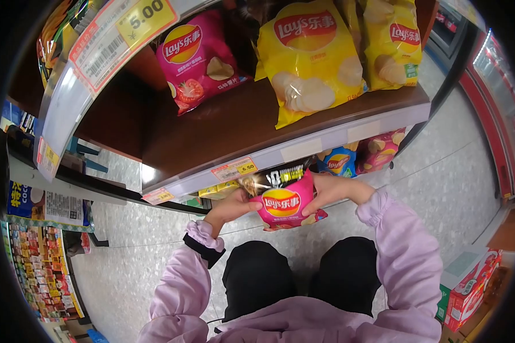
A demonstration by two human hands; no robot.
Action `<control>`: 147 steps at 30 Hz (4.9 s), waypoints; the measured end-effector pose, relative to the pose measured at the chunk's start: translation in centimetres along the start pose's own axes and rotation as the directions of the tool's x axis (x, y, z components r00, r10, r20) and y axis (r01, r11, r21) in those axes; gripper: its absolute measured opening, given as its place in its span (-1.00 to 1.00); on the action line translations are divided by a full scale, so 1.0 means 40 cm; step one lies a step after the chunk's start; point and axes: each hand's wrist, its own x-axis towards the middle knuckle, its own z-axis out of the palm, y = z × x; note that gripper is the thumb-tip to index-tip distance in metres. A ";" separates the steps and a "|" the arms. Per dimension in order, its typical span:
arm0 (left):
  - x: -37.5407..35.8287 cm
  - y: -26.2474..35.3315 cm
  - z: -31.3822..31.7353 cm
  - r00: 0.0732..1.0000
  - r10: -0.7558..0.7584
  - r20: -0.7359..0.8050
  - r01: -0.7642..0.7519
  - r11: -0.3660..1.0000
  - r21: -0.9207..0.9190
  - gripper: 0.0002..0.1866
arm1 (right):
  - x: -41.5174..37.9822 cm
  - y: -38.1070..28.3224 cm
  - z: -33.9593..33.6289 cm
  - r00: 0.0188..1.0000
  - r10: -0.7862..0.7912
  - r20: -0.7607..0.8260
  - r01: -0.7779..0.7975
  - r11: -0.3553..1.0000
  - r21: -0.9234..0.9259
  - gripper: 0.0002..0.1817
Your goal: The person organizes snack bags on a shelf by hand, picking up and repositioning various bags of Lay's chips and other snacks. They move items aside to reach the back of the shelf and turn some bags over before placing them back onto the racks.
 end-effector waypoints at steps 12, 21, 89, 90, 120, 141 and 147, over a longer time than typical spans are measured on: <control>-0.035 0.111 0.126 0.950 0.224 0.218 -0.283 0.912 0.298 -0.28 | -0.211 -0.078 0.085 0.942 -0.059 -0.332 -0.163 0.784 -0.600 -0.50; -0.191 0.311 0.157 0.897 0.440 0.032 -0.441 0.896 0.048 -0.49 | -0.229 -0.347 0.178 0.920 -0.197 -0.340 0.122 0.965 -0.231 -0.25; -0.199 0.204 0.089 0.961 0.218 0.172 -0.276 0.679 0.681 -0.73 | -0.106 -0.092 0.029 0.985 0.164 -0.047 -0.163 0.825 -0.541 -0.62; -0.157 0.171 0.089 0.968 0.219 0.125 -0.243 0.687 0.685 -0.73 | -0.107 -0.059 0.011 0.977 0.178 -0.121 -0.215 0.806 -0.552 -0.61; 0.339 -0.013 0.240 0.960 0.270 -0.068 -0.195 0.826 0.529 -0.47 | -0.154 0.246 -0.085 0.518 -0.174 -0.838 -0.267 0.897 -0.352 -0.43; -0.240 0.264 0.258 0.854 0.502 -0.136 -0.510 0.860 -0.026 -0.46 | -0.234 -0.389 0.215 0.896 -0.231 -0.378 -0.007 0.846 -0.533 -0.44; -0.314 0.303 0.141 0.705 0.473 -0.529 -0.594 0.801 -0.074 -0.54 | -0.017 -0.402 0.231 0.898 -0.292 -0.329 0.261 0.956 -0.135 -0.31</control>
